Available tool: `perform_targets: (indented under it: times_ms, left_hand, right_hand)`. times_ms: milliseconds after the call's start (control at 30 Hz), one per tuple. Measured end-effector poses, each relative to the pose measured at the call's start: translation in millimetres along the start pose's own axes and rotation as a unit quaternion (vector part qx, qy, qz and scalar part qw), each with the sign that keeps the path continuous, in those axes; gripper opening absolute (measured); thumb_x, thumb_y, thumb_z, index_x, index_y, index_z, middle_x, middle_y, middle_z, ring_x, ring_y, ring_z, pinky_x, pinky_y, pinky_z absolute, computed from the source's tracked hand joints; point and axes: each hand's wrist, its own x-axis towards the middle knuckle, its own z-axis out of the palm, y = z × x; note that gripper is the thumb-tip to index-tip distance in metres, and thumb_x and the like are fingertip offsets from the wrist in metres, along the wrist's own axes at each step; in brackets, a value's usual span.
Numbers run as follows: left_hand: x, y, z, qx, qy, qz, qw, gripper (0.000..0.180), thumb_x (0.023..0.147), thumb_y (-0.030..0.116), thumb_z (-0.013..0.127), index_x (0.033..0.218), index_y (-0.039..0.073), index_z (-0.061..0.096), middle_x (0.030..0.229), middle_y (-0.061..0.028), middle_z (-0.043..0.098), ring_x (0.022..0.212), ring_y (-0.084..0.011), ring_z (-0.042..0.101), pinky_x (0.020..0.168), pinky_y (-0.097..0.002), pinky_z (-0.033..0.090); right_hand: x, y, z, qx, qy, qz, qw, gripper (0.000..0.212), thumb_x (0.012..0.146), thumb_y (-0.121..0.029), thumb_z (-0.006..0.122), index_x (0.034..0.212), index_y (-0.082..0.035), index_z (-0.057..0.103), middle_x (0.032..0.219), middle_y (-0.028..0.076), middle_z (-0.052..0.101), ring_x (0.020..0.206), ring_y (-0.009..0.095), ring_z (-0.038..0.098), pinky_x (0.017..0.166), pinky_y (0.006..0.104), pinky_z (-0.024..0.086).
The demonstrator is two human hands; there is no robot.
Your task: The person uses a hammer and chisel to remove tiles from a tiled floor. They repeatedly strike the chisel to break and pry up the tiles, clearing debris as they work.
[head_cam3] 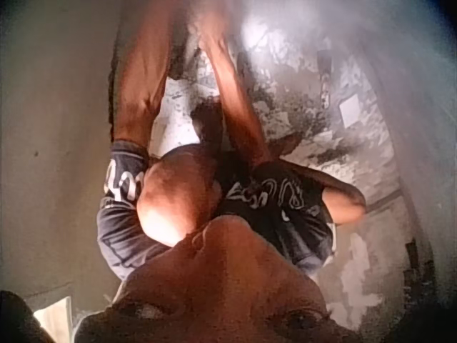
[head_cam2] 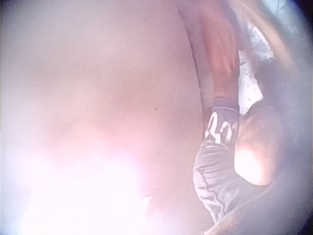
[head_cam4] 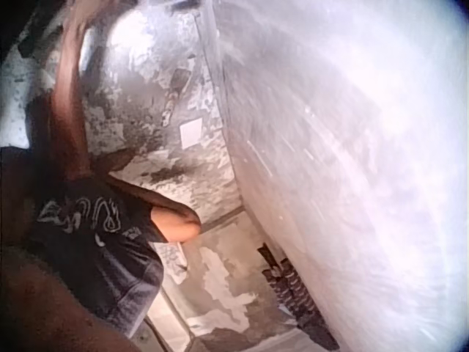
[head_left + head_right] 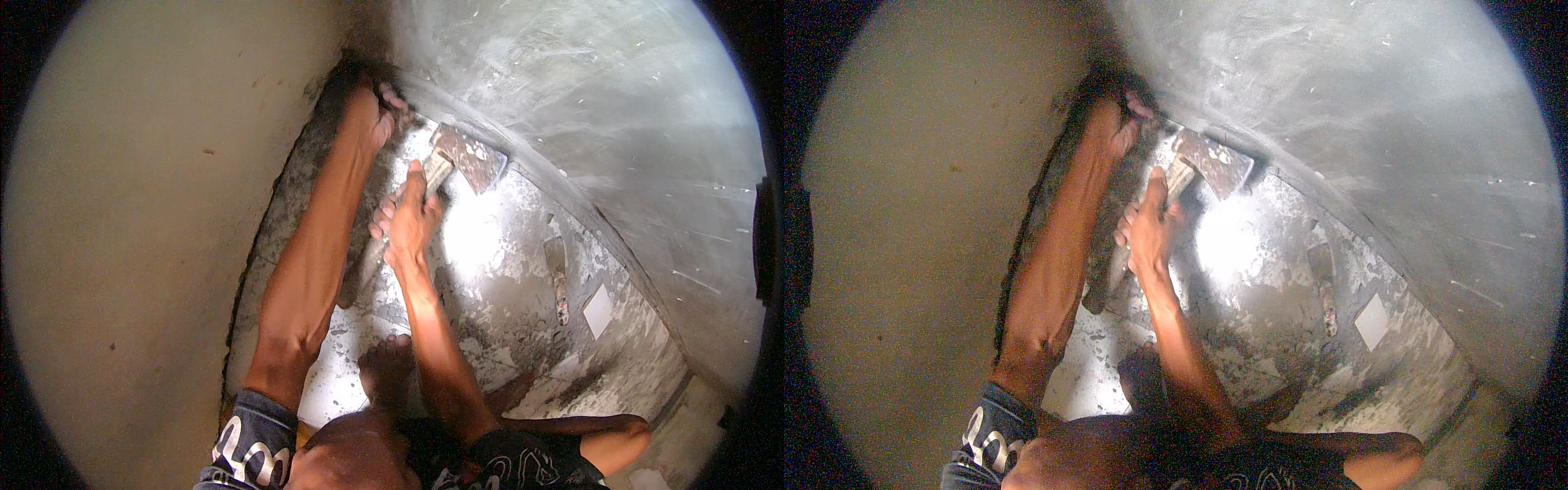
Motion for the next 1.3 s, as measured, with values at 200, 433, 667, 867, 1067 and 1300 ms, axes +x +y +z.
perform_targets:
  times_ms: [200,433,667,867,1067,1300]
  left_hand:
    - [1,9,-2,-0.022,-0.073,-0.010,0.997,0.020,0.105,0.024,0.037,0.098,0.006,0.044,0.078,-0.0060,0.048,0.062,-0.0168,0.043,0.056,-0.0355,0.045]
    - [-18,3,11,-0.010,-0.018,-0.020,1.000,0.016,0.104,0.020,0.043,0.098,0.005,0.047,0.080,-0.0061,0.049,0.064,-0.0167,0.044,0.058,-0.0360,0.045]
    - [-35,10,21,-0.059,-0.012,0.001,0.998,0.012,0.104,0.016,0.036,0.101,0.007,0.044,0.082,-0.0051,0.048,0.067,-0.0156,0.044,0.060,-0.0369,0.044]
    - [-28,20,12,-0.052,-0.050,0.019,0.997,0.015,0.105,0.016,0.028,0.102,0.009,0.040,0.082,-0.0046,0.046,0.067,-0.0162,0.042,0.064,-0.0390,0.043]
    - [-25,16,25,-0.058,-0.028,0.023,0.998,0.016,0.104,0.014,0.026,0.101,0.008,0.041,0.080,-0.0050,0.045,0.067,-0.0164,0.042,0.064,-0.0392,0.043]
    - [5,26,-4,-0.090,-0.033,-0.034,0.995,0.012,0.100,0.007,0.029,0.099,0.008,0.041,0.078,-0.0053,0.046,0.064,-0.0165,0.042,0.060,-0.0387,0.044]
  right_hand:
    - [-8,5,-19,0.048,-0.008,0.050,0.998,0.043,0.093,-0.049,0.059,0.079,-0.012,0.042,0.055,0.001,0.040,0.040,0.012,0.036,0.035,0.0291,0.029]
    - [-26,-8,-31,0.001,-0.037,0.020,0.999,0.036,0.099,-0.047,0.051,0.095,-0.012,0.041,0.060,0.000,0.043,0.043,0.010,0.040,0.037,0.0274,0.035]
    - [-37,-18,-34,0.006,-0.055,-0.027,0.998,0.033,0.100,-0.045,0.051,0.097,-0.014,0.040,0.059,-0.002,0.040,0.040,0.008,0.039,0.034,0.0243,0.032]
    - [-41,-18,-25,0.004,-0.058,-0.023,0.998,0.034,0.099,-0.045,0.051,0.097,-0.013,0.040,0.059,-0.002,0.039,0.040,0.008,0.038,0.033,0.0248,0.032]
    - [-41,-14,-27,0.012,-0.084,-0.026,0.996,0.035,0.099,-0.046,0.052,0.095,-0.013,0.040,0.058,-0.002,0.039,0.040,0.008,0.038,0.033,0.0248,0.031]
    - [-57,-31,-10,0.168,0.099,-0.193,0.962,0.046,0.097,-0.052,0.052,0.081,-0.011,0.042,0.054,0.001,0.039,0.038,0.011,0.036,0.031,0.0272,0.030]
